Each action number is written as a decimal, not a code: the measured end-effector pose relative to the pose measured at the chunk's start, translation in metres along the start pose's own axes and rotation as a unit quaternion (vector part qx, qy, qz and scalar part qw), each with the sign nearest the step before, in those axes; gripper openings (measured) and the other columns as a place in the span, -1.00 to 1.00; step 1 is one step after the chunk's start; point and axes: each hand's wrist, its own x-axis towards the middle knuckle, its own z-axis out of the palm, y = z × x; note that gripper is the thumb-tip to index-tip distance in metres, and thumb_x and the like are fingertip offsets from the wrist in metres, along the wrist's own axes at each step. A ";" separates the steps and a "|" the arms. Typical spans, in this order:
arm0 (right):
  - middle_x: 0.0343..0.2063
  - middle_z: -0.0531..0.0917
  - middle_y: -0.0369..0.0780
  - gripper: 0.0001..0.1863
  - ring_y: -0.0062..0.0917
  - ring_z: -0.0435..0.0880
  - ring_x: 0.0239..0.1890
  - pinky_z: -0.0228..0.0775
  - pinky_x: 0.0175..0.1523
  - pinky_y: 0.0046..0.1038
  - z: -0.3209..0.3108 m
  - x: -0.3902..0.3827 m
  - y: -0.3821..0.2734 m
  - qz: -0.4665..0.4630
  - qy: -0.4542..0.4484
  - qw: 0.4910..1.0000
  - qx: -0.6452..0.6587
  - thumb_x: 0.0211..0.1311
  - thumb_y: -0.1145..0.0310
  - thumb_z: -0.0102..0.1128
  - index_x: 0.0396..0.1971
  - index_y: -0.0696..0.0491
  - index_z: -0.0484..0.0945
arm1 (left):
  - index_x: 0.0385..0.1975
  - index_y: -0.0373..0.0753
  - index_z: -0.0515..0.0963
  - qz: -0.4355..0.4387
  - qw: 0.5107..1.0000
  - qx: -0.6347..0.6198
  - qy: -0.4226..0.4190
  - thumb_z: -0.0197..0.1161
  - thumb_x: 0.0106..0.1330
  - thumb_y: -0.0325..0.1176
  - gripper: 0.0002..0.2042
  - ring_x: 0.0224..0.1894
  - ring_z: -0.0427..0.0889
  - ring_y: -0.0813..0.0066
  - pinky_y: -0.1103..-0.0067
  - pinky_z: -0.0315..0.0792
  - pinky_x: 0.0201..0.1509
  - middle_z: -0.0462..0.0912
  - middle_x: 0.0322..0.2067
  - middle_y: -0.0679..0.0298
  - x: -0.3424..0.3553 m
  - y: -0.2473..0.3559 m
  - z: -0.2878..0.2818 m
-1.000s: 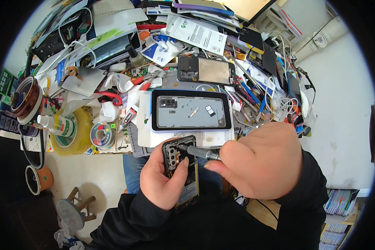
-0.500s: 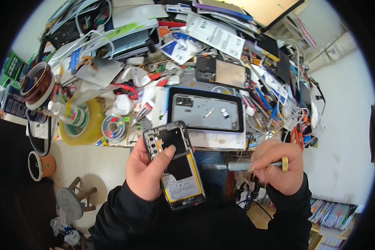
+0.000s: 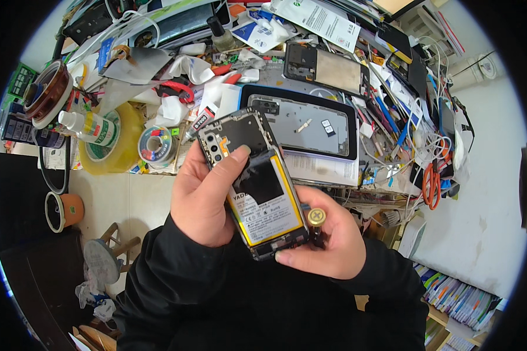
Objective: The person reassembles a disassembled smartphone on a cluttered workbench. They use a screwdriver to fasten screws, align and press the back cover into place, and insert a SIM card into the tray. The phone remains open at the end of the clip.
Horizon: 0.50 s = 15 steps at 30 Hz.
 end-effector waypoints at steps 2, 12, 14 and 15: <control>0.11 0.62 -0.20 -0.22 -0.57 0.63 0.13 0.50 0.21 -0.44 0.001 0.005 0.008 -0.042 0.035 0.998 -0.023 0.15 0.60 0.47 0.36 0.20 0.29 | 0.17 -0.34 0.44 0.020 0.999 -0.035 -0.020 0.13 0.49 -0.51 -0.70 0.01 0.71 0.34 0.43 0.58 0.12 0.70 0.01 0.10 -0.006 -0.001 0.004; -0.05 0.70 -0.22 -0.46 -0.58 0.69 -0.01 0.54 0.13 -0.47 0.000 0.001 0.008 -0.012 0.069 0.998 0.004 0.16 0.56 0.50 0.13 0.21 0.46 | 0.54 -0.30 -0.07 0.014 0.985 0.043 -0.166 0.33 0.33 -0.55 -0.15 0.38 0.41 0.26 0.35 0.26 0.46 0.37 0.35 0.10 -0.042 -0.013 -0.015; -0.07 0.70 -0.25 -0.49 -0.62 0.67 -0.03 0.52 0.12 -0.47 0.004 0.004 0.005 -0.005 0.059 0.998 -0.020 0.17 0.54 0.50 0.10 0.19 0.48 | 0.52 -0.28 -0.03 -0.001 0.983 0.059 -0.175 0.31 0.33 -0.59 -0.19 0.41 0.39 0.18 0.27 0.25 0.49 0.33 0.40 0.01 -0.048 -0.020 -0.014; -0.06 0.68 -0.26 -0.50 -0.62 0.65 0.00 0.49 0.15 -0.47 0.007 0.007 0.005 0.001 0.061 0.998 -0.028 0.19 0.51 0.50 0.10 0.18 0.48 | 0.50 -0.29 0.01 0.000 0.983 0.048 -0.177 0.29 0.35 -0.57 -0.23 0.42 0.39 0.15 0.25 0.26 0.50 0.33 0.40 -0.03 -0.050 -0.024 -0.012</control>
